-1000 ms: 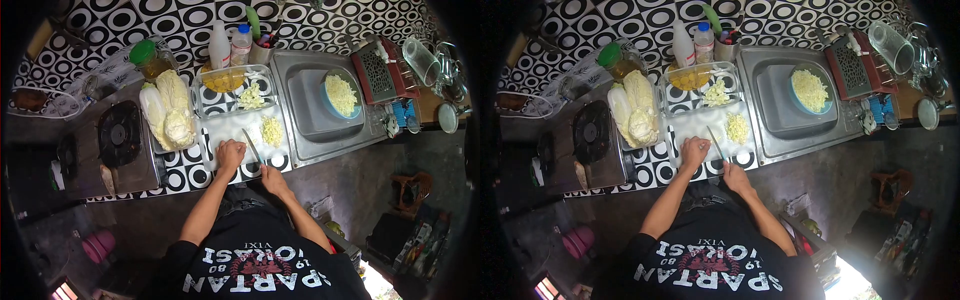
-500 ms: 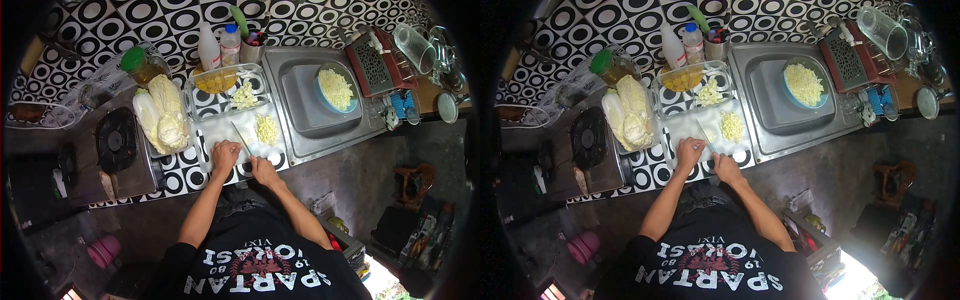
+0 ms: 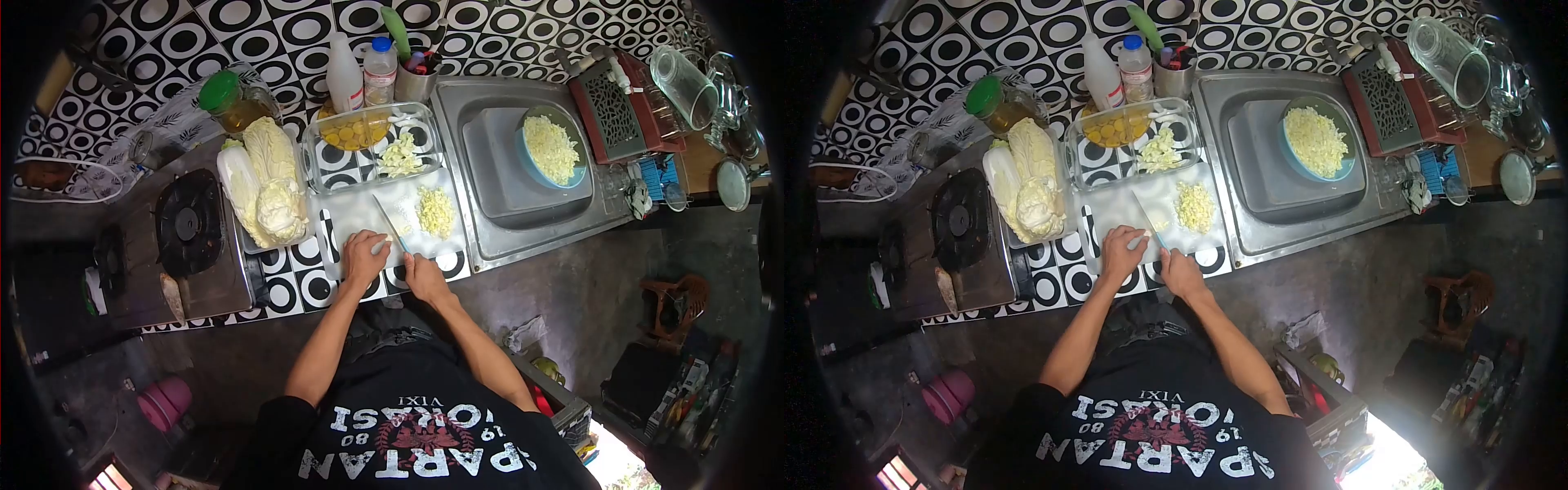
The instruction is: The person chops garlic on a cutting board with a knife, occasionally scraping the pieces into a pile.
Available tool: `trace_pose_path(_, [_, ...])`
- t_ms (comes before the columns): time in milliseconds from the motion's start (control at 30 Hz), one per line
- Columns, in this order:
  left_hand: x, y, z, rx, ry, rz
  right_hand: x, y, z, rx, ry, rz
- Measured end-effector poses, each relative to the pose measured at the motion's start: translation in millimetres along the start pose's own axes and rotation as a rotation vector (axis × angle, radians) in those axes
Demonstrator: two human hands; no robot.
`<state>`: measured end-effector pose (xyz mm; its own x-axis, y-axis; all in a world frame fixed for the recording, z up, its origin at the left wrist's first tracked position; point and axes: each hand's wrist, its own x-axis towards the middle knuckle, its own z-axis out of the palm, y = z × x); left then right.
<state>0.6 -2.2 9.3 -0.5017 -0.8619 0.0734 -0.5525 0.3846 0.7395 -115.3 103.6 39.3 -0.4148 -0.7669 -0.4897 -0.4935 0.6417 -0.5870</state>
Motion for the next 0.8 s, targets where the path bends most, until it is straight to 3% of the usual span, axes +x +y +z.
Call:
trace_pose_path(333, [2.2,-5.8,4.5,0.018,-0.019,-0.063,-37.0,12.3,-4.3,-0.008,-0.054,0.003])
trace_pose_path(633, [4.2,-2.8,2.7,0.015,0.039,-0.010,-6.0,-2.1,3.6,-0.033,0.021,0.009])
trace_pose_path(800, [3.1,-4.7,4.1,-0.015,0.008,-0.084,-24.2,-3.5,-13.3,0.001,-0.049,-0.005])
